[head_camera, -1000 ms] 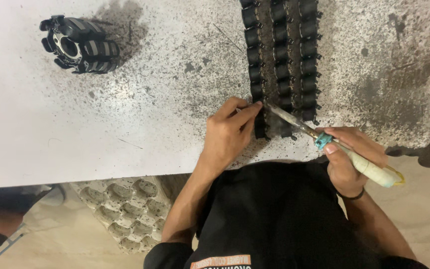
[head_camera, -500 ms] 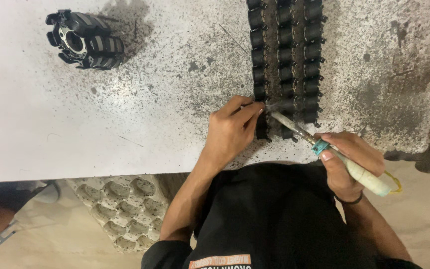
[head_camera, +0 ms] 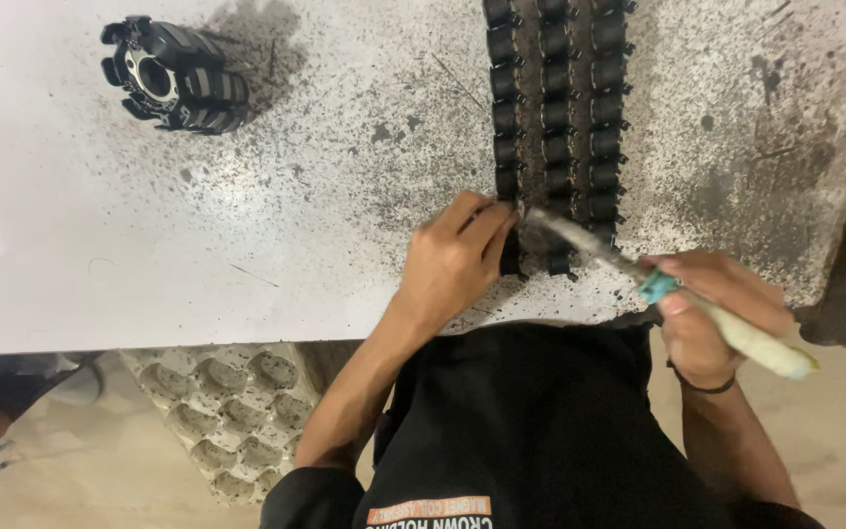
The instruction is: The person gathers black motor coil components from stacked trays, spreads them on the workbench, and arranges them into neat rows. They then use a soldering iron to work on the lead of each coil component one at a time, moving along the rows.
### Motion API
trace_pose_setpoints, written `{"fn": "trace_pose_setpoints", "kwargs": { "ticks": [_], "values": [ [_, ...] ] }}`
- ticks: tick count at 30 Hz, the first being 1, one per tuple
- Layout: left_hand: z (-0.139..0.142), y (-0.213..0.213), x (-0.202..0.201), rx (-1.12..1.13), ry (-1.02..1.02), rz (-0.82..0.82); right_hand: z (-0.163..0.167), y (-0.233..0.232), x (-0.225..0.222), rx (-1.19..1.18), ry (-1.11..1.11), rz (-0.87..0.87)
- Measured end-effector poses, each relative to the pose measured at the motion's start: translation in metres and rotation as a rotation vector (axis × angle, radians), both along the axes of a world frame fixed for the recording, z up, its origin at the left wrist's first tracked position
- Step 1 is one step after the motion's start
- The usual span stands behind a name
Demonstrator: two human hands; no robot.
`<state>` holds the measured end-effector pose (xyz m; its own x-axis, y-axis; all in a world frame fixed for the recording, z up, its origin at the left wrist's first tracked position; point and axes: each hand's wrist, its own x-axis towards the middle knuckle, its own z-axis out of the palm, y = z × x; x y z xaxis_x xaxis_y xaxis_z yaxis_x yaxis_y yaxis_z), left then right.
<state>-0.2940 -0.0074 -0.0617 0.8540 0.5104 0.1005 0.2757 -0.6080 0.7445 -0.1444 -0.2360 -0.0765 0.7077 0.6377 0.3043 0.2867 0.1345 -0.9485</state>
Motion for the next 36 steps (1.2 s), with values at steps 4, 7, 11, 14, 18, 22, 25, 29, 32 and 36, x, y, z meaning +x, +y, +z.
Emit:
{"fn": "trace_pose_setpoints", "kwargs": {
  "ticks": [4,7,11,14,18,22,25,29,32,36],
  "values": [
    [0.055,0.013,-0.023,0.003,-0.091,-0.067,-0.009,-0.004,0.006,0.149,0.102,-0.159],
    [0.074,0.020,-0.022,0.223,-0.400,0.070,-0.013,-0.006,-0.003,-0.017,0.104,-0.122],
    [0.038,0.015,0.013,0.315,-0.058,0.088,-0.017,0.001,-0.011,-0.096,0.020,-0.113],
    [0.008,0.007,0.019,0.226,0.033,0.083,-0.014,0.006,-0.013,-0.167,-0.006,-0.110],
    [-0.008,0.002,0.010,0.195,-0.030,0.104,-0.009,0.011,-0.015,-0.239,-0.052,-0.111],
    [-0.011,0.008,0.011,0.136,0.019,0.040,-0.008,0.013,-0.017,-0.242,-0.061,-0.098],
    [-0.010,0.011,0.014,0.137,0.089,-0.010,-0.010,0.012,-0.016,-0.250,-0.037,-0.100],
    [-0.004,0.007,0.016,0.097,0.074,0.008,-0.017,0.013,-0.012,-0.187,0.061,-0.144],
    [-0.001,0.007,0.014,0.056,0.036,0.022,-0.024,0.016,-0.011,-0.082,0.189,-0.170],
    [-0.003,0.010,0.010,-0.022,0.039,0.039,-0.022,0.015,-0.017,-0.081,0.266,-0.168]
  ]
}}
